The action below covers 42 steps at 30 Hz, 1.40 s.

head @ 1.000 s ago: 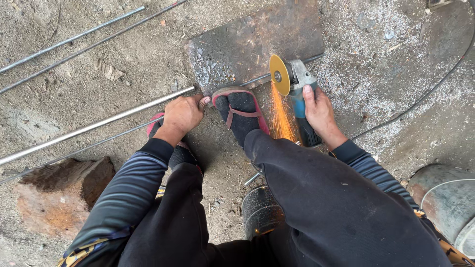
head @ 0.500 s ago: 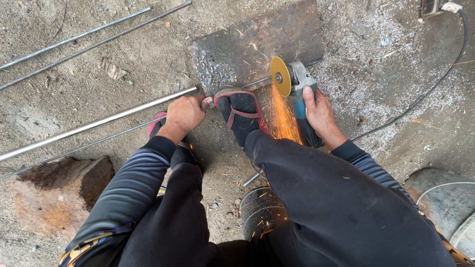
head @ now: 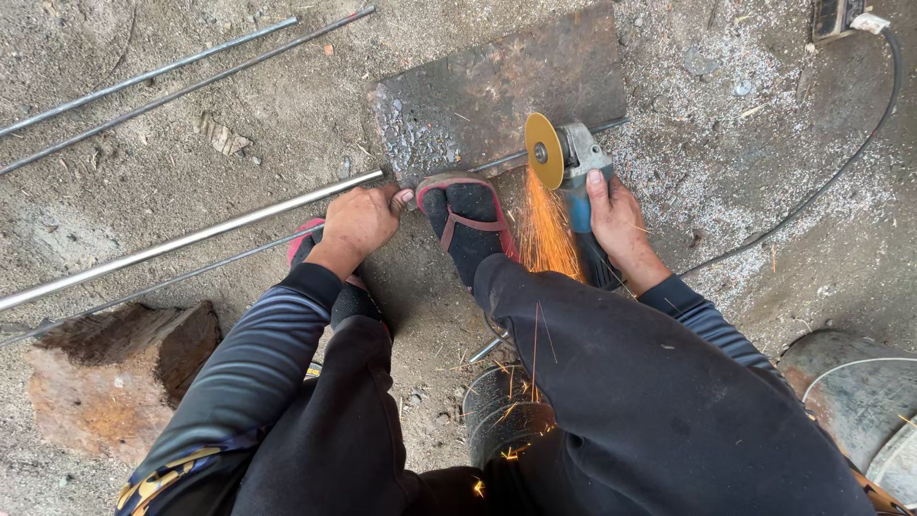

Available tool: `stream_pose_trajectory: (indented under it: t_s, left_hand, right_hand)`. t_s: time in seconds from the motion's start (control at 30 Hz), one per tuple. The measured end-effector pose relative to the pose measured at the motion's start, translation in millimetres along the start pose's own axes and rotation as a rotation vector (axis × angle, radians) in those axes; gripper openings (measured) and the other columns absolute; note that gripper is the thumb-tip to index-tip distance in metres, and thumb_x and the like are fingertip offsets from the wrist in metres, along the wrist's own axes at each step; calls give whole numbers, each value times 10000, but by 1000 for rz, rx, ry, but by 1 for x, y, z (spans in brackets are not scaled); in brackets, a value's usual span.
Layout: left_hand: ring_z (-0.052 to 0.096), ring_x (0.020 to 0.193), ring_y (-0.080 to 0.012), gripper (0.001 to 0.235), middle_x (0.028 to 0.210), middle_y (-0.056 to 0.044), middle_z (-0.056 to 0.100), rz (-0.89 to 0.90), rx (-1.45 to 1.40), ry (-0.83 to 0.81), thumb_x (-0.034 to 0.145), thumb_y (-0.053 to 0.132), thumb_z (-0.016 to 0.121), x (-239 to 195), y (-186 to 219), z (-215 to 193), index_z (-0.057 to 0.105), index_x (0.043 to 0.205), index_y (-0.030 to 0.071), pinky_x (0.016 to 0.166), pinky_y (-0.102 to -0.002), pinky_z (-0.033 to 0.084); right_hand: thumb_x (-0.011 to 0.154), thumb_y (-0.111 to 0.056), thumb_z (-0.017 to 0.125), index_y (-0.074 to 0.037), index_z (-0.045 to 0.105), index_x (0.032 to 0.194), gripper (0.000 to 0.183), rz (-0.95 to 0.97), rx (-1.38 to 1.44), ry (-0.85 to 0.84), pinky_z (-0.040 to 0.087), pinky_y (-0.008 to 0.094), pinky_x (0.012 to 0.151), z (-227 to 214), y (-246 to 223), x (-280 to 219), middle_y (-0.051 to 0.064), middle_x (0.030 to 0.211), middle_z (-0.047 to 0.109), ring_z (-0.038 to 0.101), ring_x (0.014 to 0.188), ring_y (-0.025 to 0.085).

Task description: The person uses an angle grinder to cut multiple metal rods into shorter pieces. They hold each rod with one hand and operate the grinder with the other, producing sparks during each cut. The cut pieces are placed on the ground nearby.

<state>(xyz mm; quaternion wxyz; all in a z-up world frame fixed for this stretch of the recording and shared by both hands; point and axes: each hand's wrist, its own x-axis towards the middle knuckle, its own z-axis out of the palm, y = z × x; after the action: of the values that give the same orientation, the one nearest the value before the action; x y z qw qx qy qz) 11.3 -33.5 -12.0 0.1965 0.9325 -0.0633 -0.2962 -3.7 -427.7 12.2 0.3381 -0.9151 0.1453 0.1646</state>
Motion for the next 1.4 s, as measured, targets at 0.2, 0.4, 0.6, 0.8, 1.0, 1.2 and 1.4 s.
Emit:
stream_pose_trajectory:
  t_s: [0.2, 0.4, 0.6, 0.8, 1.0, 1.2, 1.4]
  left_hand:
    - [713, 858, -422, 426, 864, -199, 742, 25, -37, 35, 1054, 473, 443, -2, -2, 1, 744, 1132, 182, 809, -526, 561]
    - [709, 847, -424, 432, 839, -199, 738, 42, -72, 47, 1059, 475, 443, -2, -3, 2, 747, 1104, 171, 805, -529, 557]
    - [711, 830, -423, 447, 827, -197, 736, 39, -72, 48, 1049, 480, 431, -1, -3, 2, 739, 1144, 170, 787, -530, 556]
    - [715, 853, -409, 467, 823, -191, 739, 16, -57, -19, 1074, 485, 401, 0, -1, -2, 729, 1159, 164, 817, -517, 559]
    - [714, 869, -407, 471, 848, -181, 743, 15, -55, -9, 1068, 492, 402, -1, -2, -2, 733, 1150, 167, 833, -511, 558]
    - [712, 895, -409, 481, 859, -184, 746, 9, -62, -31, 1071, 501, 389, -1, -2, -2, 727, 1172, 173, 849, -523, 548]
    - [713, 914, -408, 487, 878, -190, 749, 9, -63, -34, 1066, 509, 379, 0, -2, -3, 715, 1223, 192, 855, -521, 548]
  right_hand:
    - [1037, -637, 383, 25, 647, 1228, 738, 29, 60, -14, 527, 478, 869, -2, -9, -4, 218, 1003, 725, 708, 957, 350]
    - [1079, -634, 380, 45, 639, 1220, 740, 4, -12, 2, 532, 482, 890, -4, -9, -3, 223, 1012, 720, 702, 964, 343]
    - [1020, -684, 338, 1, 609, 1266, 777, 138, 43, -81, 571, 479, 860, -4, -4, -6, 195, 1001, 722, 725, 963, 336]
    - [1035, -697, 339, 28, 627, 1247, 809, 61, -33, -31, 543, 507, 869, -4, -3, -5, 212, 1027, 705, 697, 995, 348]
    - [1018, -702, 346, 40, 635, 1202, 817, 80, -17, -40, 546, 489, 868, -4, 0, -6, 225, 980, 719, 717, 940, 351]
    - [1037, -691, 367, 78, 612, 1254, 836, 46, -9, 7, 535, 493, 865, 0, 5, -4, 253, 1021, 711, 706, 979, 379]
    - [1059, -658, 380, 101, 612, 1248, 816, 52, -56, 4, 536, 491, 894, -2, 2, -4, 281, 1020, 712, 712, 988, 390]
